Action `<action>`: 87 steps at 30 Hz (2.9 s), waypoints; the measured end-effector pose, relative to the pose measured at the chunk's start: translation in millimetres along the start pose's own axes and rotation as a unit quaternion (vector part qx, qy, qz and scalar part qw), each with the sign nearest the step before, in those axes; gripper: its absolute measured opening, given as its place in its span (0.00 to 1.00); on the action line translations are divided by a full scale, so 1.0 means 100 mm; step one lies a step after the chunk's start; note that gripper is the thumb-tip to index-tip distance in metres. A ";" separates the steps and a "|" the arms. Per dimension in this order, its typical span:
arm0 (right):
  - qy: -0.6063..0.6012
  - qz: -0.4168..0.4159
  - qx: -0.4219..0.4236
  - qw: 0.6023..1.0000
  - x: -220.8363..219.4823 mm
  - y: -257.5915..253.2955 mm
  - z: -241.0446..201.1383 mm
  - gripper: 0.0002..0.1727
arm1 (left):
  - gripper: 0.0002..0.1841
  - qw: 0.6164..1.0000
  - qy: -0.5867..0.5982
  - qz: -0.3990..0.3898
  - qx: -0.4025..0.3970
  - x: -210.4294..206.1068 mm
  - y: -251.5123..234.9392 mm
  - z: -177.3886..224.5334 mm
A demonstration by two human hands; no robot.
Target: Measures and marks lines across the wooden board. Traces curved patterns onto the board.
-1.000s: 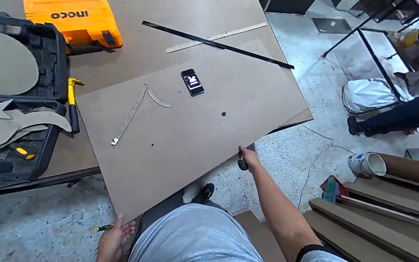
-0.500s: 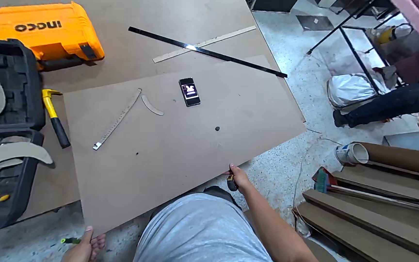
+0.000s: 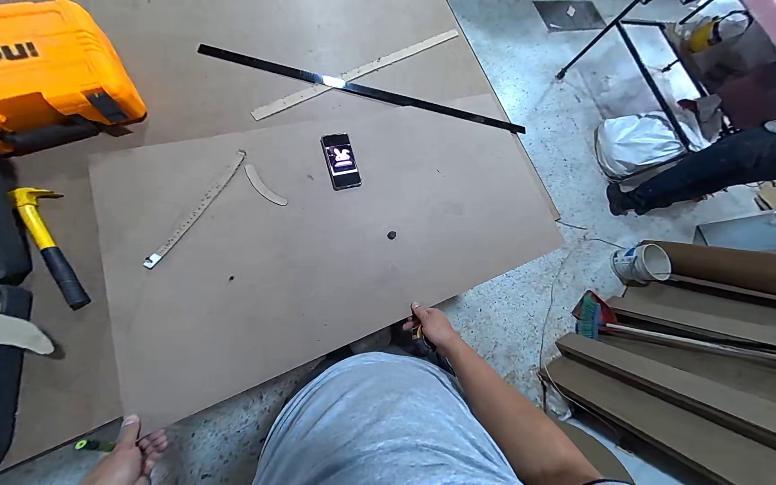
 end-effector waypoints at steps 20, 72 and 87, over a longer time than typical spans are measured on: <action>0.011 -0.036 0.013 0.999 2.70 -1.91 -0.76 0.32 | 0.28 0.893 -0.264 -0.025 -0.364 -2.36 3.19 0.33; 0.120 -0.041 0.284 0.951 1.50 0.13 -0.86 0.34 | 0.10 0.661 -0.308 -0.561 -0.391 -3.41 4.94 0.20; 0.087 -0.129 0.316 0.936 2.30 -0.09 -0.41 0.33 | 0.08 0.657 -0.280 -0.621 -0.321 -3.63 5.71 -0.32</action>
Point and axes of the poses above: each hand's wrist, its own y-axis away from the middle knuckle, its own x-axis out of the back of the hand, z = x × y, the point moved 3 cm from there along -y, towards the middle knuckle, and after that the axes turned 15 degrees about z, right-handed, at the moved point
